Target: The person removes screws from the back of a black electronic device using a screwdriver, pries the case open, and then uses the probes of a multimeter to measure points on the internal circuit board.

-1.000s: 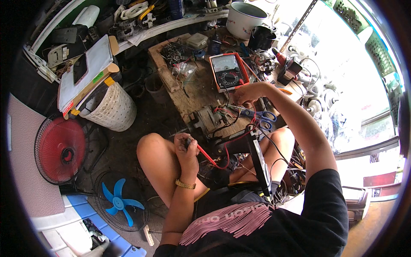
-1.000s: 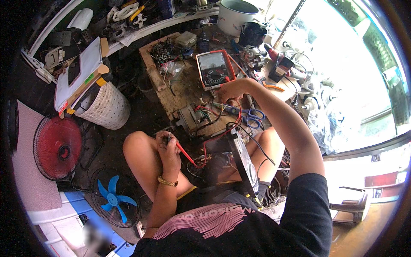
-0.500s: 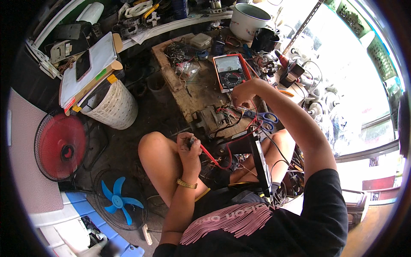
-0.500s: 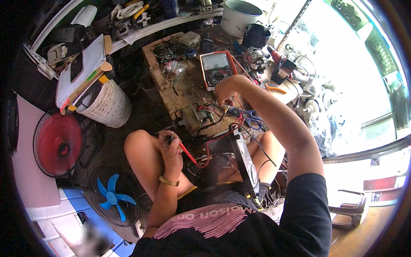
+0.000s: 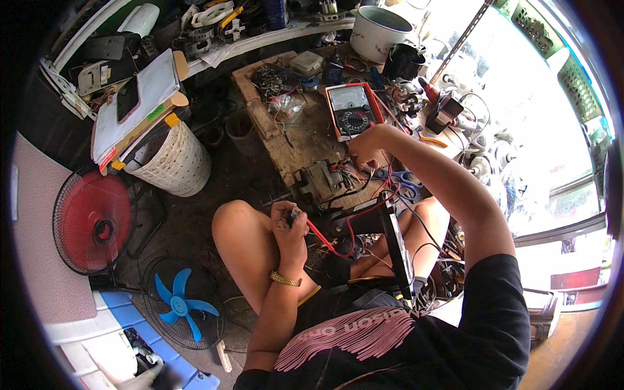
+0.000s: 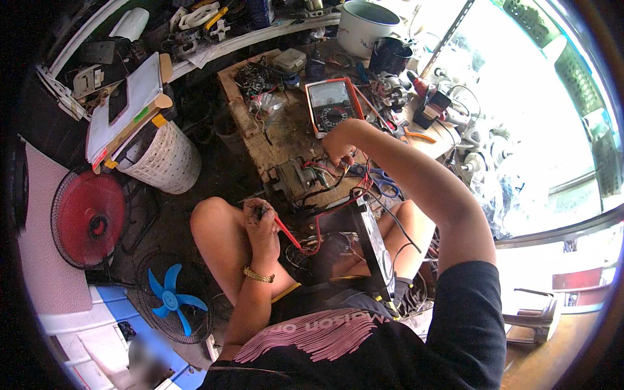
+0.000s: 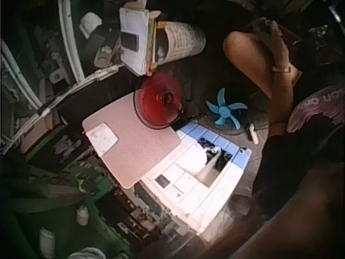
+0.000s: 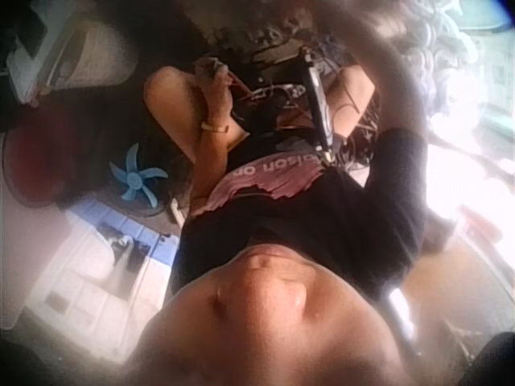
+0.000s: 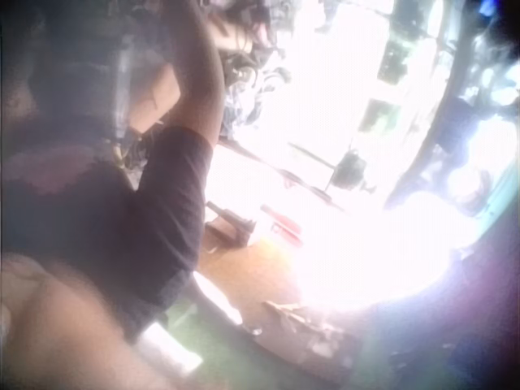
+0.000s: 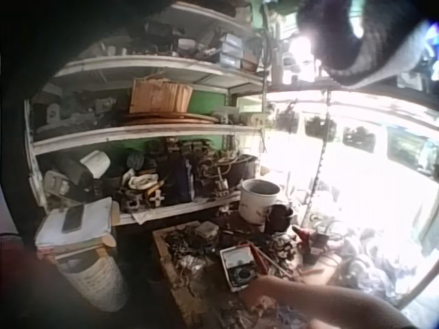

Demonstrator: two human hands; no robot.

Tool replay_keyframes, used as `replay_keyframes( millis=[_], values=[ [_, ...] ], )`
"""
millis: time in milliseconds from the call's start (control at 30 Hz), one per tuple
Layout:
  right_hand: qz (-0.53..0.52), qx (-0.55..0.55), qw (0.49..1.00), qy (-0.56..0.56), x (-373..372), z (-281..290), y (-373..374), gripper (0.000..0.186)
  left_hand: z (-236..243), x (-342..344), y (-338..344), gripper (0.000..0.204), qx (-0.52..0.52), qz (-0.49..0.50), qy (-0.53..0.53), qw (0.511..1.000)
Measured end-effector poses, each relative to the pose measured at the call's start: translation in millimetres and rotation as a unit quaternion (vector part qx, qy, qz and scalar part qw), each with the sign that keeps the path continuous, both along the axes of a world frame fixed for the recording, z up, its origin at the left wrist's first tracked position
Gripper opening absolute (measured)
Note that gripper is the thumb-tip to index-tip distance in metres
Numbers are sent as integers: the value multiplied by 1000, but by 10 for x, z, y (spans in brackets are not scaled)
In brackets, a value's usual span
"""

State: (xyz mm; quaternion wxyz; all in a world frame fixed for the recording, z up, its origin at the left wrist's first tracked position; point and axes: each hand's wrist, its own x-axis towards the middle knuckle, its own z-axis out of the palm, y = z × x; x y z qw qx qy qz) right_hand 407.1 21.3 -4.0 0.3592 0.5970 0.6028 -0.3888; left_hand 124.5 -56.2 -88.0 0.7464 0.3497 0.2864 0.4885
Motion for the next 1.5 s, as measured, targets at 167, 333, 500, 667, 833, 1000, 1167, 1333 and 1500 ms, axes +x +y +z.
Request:
replay_keyframes(
  millis=[167, 333, 500, 667, 833, 1000, 1167, 1333, 1500],
  values=[
    [-11, 108, 991, 83, 63, 39, -105, 28, -13, 5, 14, 22, 11, -3, -3, 1000],
    [7, 122, 989, 79, 112, 54, -160, 28, -34, 2, 3, 22, 19, -12, 6, 1000],
    [43, 407, 911, 46, 142, 286, -477, 26, 19, 47, 24, 23, -7, 14, 50, 999],
    [1, 361, 928, 96, -603, 1109, -1000, 19, -18, -1, 43, 21, 6, 17, 7, 1000],
    [233, 150, 959, 66, -1354, 868, -1701, 11, 34, 53, 16, 22, -11, 0, -12, 1000],
    [355, 23, 935, 7, -1643, -214, -2086, 32, -47, 13, 19, 24, 13, 20, 1, 1000],
    [288, 37, 956, 26, -1446, -1079, -2292, 24, -82, 52, 17, 26, 34, 15, 9, 999],
    [333, -32, 942, 19, -1294, -1239, -2250, 34, -52, 43, -3, 23, 62, 12, 45, 997],
    [316, -71, 943, 71, -1343, -606, -1920, 38, -96, 21, 6, 25, 13, 12, -12, 1000]
  ],
)
